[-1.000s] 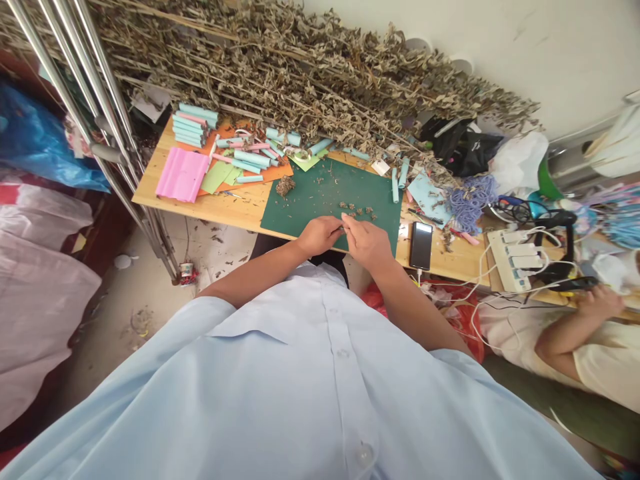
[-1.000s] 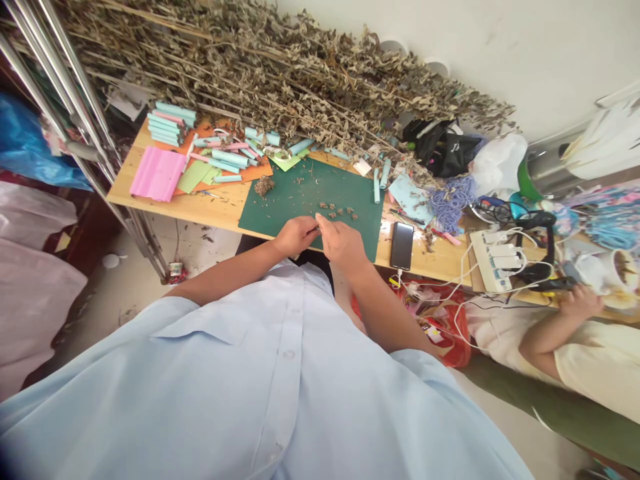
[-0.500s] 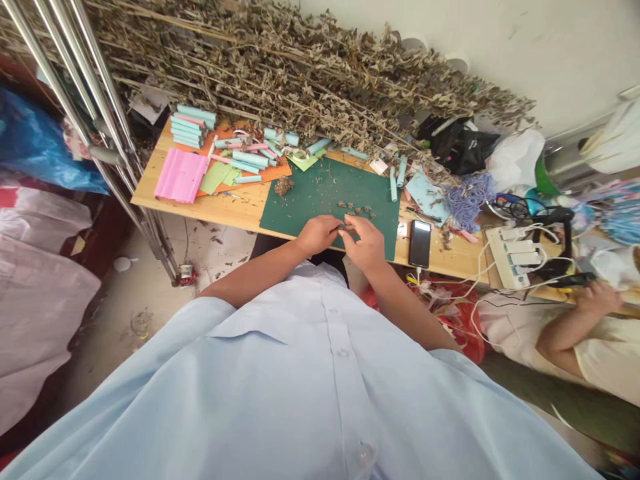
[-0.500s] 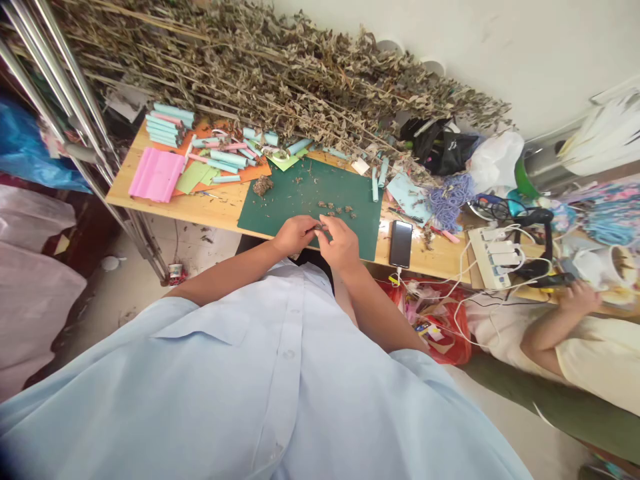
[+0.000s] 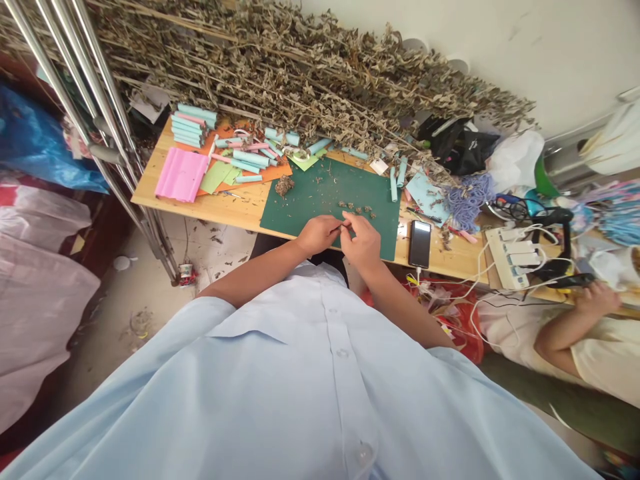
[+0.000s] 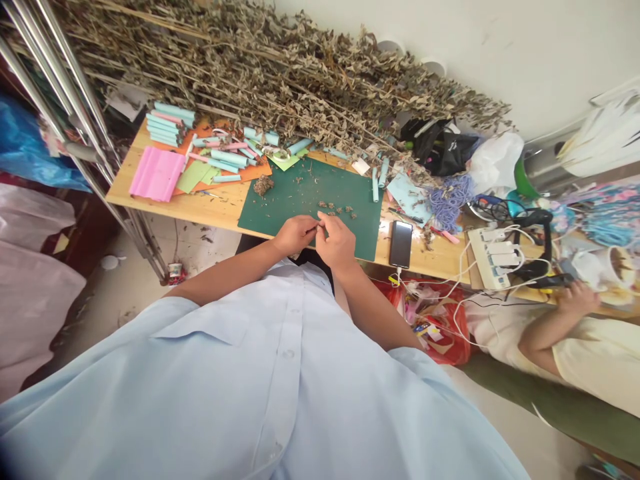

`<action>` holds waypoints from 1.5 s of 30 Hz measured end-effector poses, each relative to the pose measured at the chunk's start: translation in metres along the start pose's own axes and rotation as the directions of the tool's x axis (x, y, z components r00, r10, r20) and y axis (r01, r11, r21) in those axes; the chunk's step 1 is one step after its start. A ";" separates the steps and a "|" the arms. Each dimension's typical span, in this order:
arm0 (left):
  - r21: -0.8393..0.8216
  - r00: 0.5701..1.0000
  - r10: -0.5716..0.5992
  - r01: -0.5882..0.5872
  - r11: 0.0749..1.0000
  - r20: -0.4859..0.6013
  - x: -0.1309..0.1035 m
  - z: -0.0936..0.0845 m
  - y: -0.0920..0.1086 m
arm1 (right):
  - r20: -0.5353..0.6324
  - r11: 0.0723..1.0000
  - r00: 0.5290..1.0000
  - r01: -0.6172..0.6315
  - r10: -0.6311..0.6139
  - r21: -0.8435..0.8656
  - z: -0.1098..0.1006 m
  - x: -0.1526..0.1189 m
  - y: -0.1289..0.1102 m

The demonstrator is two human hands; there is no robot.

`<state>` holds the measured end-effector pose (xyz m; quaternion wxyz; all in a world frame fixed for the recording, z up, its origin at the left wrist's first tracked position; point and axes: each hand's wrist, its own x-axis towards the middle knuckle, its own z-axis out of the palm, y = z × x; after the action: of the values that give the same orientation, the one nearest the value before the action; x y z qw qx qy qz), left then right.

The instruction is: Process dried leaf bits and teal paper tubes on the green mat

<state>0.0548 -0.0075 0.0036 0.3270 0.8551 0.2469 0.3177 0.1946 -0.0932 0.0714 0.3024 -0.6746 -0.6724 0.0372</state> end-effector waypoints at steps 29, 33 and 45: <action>0.004 1.000 -0.006 0.006 1.000 0.004 -0.001 -0.001 0.002 | 0.223 0.946 0.963 0.209 -0.154 -0.249 -0.022 -0.006 -0.001; -0.001 1.000 -0.018 0.018 1.000 -0.010 -0.001 -0.001 0.002 | 0.304 0.933 0.935 0.261 -0.181 -0.248 -0.030 -0.005 -0.007; 0.001 0.999 -0.038 0.038 0.999 0.016 0.000 -0.004 0.005 | 0.094 0.994 0.991 0.096 -0.091 -0.045 -0.028 -0.009 0.012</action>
<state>0.0533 -0.0094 0.0095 0.3346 0.8528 0.2605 0.3048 0.2173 -0.1099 0.0852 0.2558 -0.6472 -0.7172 0.0371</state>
